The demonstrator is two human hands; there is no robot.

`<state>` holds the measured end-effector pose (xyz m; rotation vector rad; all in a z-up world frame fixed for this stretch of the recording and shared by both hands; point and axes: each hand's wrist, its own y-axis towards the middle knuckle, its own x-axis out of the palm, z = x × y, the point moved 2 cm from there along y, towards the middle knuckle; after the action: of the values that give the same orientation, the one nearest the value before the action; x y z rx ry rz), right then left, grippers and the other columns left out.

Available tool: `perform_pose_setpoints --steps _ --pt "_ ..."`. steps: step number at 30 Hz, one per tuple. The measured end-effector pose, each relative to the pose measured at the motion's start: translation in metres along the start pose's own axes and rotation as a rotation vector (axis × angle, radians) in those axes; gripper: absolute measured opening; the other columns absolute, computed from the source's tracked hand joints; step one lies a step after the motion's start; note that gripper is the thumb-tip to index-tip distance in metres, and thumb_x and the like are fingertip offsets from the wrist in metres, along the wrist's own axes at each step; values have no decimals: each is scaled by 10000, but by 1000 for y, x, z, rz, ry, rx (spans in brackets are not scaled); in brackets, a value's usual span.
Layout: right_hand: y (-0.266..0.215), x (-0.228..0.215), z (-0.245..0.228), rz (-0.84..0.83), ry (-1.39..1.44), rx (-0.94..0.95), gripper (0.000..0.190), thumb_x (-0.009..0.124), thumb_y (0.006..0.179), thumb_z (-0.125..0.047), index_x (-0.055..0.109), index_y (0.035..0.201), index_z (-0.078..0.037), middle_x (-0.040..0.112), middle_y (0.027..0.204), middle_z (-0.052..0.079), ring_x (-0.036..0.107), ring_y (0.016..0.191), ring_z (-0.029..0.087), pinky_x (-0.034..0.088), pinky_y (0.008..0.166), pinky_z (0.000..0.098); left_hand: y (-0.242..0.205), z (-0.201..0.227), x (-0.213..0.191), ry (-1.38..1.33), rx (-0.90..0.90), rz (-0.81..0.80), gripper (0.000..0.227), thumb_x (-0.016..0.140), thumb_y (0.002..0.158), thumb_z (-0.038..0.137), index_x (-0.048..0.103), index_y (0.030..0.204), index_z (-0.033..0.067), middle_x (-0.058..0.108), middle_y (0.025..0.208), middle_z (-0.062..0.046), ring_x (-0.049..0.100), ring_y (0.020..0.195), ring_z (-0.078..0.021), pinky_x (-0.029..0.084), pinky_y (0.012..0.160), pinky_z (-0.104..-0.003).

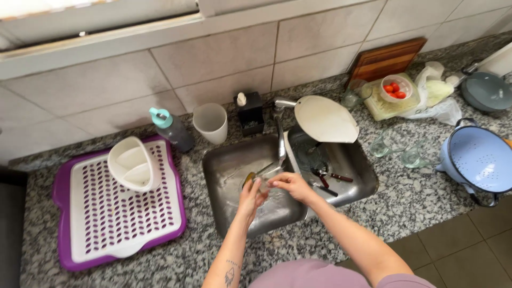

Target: Scrubbing a baking tray in the sink and wiping down the kitchen countertop with a cloth

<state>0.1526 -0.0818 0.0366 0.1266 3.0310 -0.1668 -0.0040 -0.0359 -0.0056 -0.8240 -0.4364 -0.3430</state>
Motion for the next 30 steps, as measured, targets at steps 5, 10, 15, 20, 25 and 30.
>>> perform_pose_setpoints --steps 5,10,15,20,25,30 --pt "-31 7 49 77 257 298 342 708 778 -27 649 1115 -22 708 962 123 651 893 161 523 812 276 -28 32 -3 829 653 211 711 880 587 380 581 1184 136 557 1062 -122 565 1060 -329 444 937 -395" --pt "-62 15 91 -100 -600 434 306 712 774 -257 679 1068 -181 727 953 71 660 992 251 516 851 378 -61 41 -7 1192 843 155 698 833 503 270 564 1146 247 527 981 6 598 943 -258 500 845 -374" --pt "-76 24 93 -284 -903 483 341 471 936 -411 667 1126 -207 694 1081 27 641 1048 211 486 910 337 -87 47 -20 1267 902 221 711 796 497 277 558 1167 260 541 980 -6 622 905 -289 523 806 -393" --pt "-78 25 90 -248 -1001 446 390 411 944 -464 660 1127 -228 698 1087 85 608 1090 315 470 955 445 -86 42 -65 1134 831 139 672 786 496 328 566 1126 243 577 1044 -32 616 981 -292 501 850 -398" --pt "-86 37 61 -228 -1002 511 390 371 932 -464 662 1109 -275 704 1083 27 625 1049 269 485 837 393 -194 148 -64 1005 558 396 635 766 588 239 533 1179 212 499 1141 -32 576 998 -231 526 824 -333" --pt "-84 45 36 -183 -933 606 396 344 933 -386 668 1100 -233 717 1050 -16 641 970 235 473 701 358 -231 230 -125 940 284 700 563 747 694 102 522 1191 236 451 1301 -25 557 1040 -220 613 730 -307"
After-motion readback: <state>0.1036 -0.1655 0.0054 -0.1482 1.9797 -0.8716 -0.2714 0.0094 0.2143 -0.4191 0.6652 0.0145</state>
